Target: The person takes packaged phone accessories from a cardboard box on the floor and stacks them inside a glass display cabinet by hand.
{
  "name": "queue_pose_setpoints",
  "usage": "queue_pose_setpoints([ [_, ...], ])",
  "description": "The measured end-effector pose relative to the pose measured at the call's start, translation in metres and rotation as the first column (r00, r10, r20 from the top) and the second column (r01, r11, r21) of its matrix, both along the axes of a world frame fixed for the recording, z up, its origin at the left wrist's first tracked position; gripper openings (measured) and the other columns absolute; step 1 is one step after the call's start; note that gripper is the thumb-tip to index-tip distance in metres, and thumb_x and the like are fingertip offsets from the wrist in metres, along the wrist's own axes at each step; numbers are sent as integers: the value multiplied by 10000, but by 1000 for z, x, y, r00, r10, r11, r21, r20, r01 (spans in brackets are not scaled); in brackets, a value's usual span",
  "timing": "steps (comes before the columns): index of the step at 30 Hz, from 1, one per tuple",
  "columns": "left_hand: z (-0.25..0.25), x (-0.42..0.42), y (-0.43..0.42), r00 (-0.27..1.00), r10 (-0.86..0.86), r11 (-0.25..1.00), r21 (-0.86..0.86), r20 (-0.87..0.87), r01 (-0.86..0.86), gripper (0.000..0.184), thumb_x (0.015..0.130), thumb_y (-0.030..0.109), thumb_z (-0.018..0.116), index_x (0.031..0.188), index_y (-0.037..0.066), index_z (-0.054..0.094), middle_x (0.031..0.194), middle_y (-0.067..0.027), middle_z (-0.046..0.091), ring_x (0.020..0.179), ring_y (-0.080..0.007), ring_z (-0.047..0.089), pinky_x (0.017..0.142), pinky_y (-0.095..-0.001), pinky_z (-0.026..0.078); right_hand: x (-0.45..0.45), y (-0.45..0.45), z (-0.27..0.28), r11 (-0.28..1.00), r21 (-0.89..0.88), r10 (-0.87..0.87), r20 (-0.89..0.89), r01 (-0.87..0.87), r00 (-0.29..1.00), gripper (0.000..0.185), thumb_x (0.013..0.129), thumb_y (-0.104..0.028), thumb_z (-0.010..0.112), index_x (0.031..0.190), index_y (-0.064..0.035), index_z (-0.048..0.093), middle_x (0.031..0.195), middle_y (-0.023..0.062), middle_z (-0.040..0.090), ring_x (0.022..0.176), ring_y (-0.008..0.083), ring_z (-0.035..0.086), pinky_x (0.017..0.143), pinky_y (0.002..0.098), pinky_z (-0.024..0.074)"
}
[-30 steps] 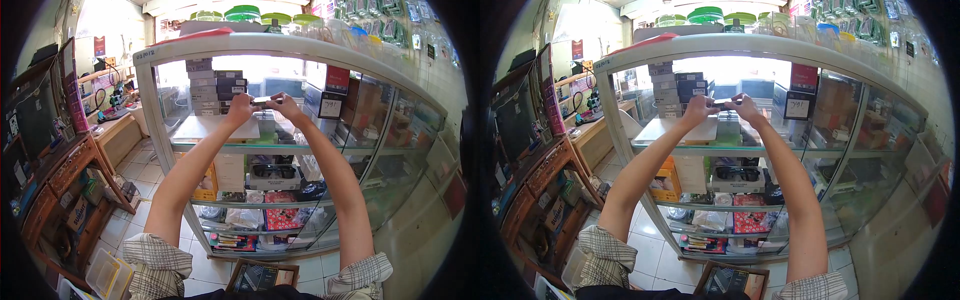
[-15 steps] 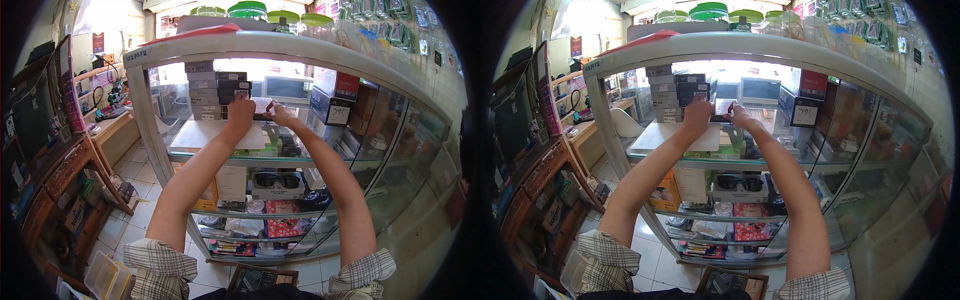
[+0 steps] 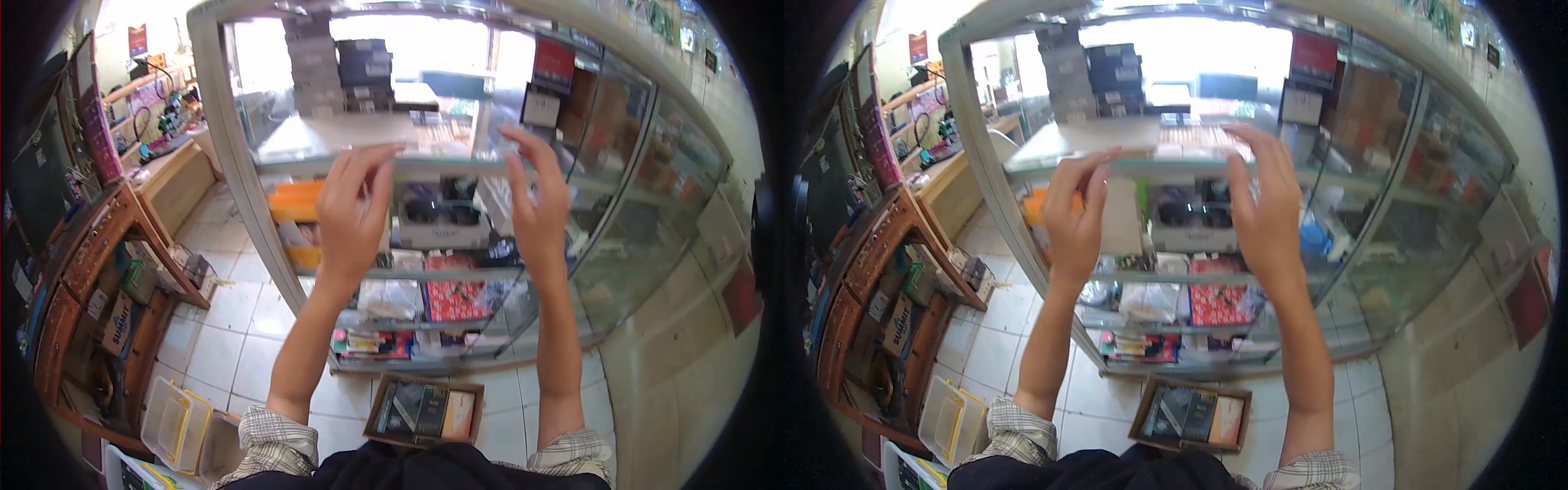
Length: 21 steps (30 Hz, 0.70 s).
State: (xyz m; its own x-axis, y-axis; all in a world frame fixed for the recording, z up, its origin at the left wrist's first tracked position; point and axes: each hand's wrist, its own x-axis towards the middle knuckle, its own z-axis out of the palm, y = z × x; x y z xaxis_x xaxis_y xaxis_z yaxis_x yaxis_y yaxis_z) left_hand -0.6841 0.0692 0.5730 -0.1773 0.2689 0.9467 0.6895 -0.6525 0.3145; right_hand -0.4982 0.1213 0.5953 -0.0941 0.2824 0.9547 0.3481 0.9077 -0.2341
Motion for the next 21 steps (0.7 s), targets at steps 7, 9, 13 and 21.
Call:
queue_pose_setpoints([
  [7,-294,70,-50,843,-219,898,-237,492,371,128,834,33,467,861,26,592,722,-43,509,616,-95,450,551,-210,362,58,-70,-280,949,-310,-43,48,56,998,215,753,87,470,922,-5,564,886,120,549,843,257,519,760,310,411],
  [9,-357,88,-69,766,-189,824,-325,614,464,133,804,12,492,872,29,605,736,-58,551,635,-126,496,572,-221,390,70,-88,-355,885,-456,-62,87,95,994,212,752,82,469,923,-3,561,864,124,542,825,268,517,747,315,413],
  [13,-476,112,-109,851,-100,531,-696,515,483,196,815,72,527,1002,30,569,925,-105,548,791,-177,537,730,-275,423,95,-134,-480,661,-713,-70,253,235,965,211,782,28,471,978,2,544,908,155,526,838,314,513,755,372,413],
  [21,-627,134,-131,994,0,-64,-992,113,113,538,768,190,577,1224,-2,367,1174,-264,364,1090,-425,359,950,-473,278,89,-151,-636,135,-914,196,403,382,894,446,757,-132,581,1153,25,446,1036,267,481,962,393,484,855,416,392],
])
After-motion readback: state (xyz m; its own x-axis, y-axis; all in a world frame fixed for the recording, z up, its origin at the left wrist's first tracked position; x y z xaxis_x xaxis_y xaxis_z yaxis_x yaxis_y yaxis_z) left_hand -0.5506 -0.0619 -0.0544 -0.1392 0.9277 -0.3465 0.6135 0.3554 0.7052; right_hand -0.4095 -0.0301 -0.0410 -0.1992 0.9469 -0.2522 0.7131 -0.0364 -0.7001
